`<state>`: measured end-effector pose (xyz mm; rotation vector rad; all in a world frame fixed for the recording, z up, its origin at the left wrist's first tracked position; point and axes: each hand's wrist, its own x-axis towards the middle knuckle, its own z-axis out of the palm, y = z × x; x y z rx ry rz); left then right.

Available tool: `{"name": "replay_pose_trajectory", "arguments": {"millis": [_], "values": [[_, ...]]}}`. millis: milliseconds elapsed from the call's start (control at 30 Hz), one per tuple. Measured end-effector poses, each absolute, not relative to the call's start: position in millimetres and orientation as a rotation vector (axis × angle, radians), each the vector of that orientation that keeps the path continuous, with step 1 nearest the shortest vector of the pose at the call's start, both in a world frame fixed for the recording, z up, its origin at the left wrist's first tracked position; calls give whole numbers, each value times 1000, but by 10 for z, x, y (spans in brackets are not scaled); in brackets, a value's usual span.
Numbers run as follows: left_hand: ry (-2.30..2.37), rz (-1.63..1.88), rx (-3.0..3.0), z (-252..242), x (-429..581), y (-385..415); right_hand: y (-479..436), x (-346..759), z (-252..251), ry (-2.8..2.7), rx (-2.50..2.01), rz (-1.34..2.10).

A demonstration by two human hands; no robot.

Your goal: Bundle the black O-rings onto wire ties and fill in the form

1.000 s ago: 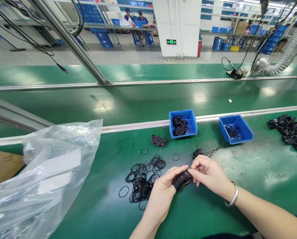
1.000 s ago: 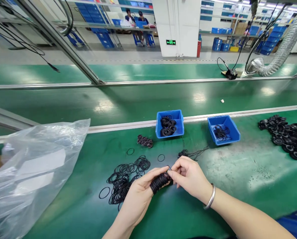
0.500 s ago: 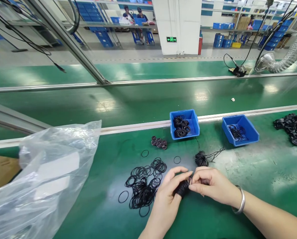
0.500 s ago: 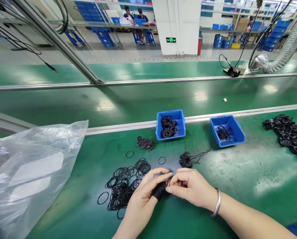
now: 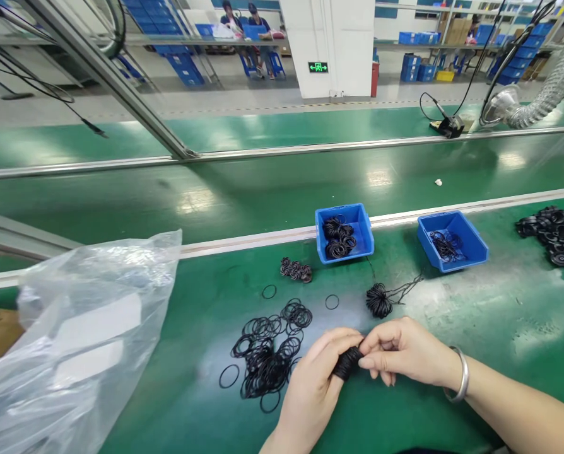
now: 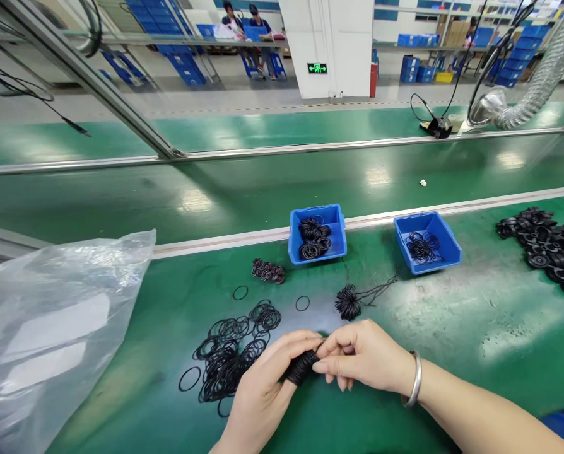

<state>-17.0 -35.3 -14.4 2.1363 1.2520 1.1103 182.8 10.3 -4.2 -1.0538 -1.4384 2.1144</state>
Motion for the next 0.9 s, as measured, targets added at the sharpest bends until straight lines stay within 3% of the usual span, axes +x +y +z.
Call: {"name": "replay_pose_trajectory", "arguments": {"millis": [900], "values": [[1211,1193,2385,-297,-276,-445,71,1796,-137,-969,-749,2459]]}}
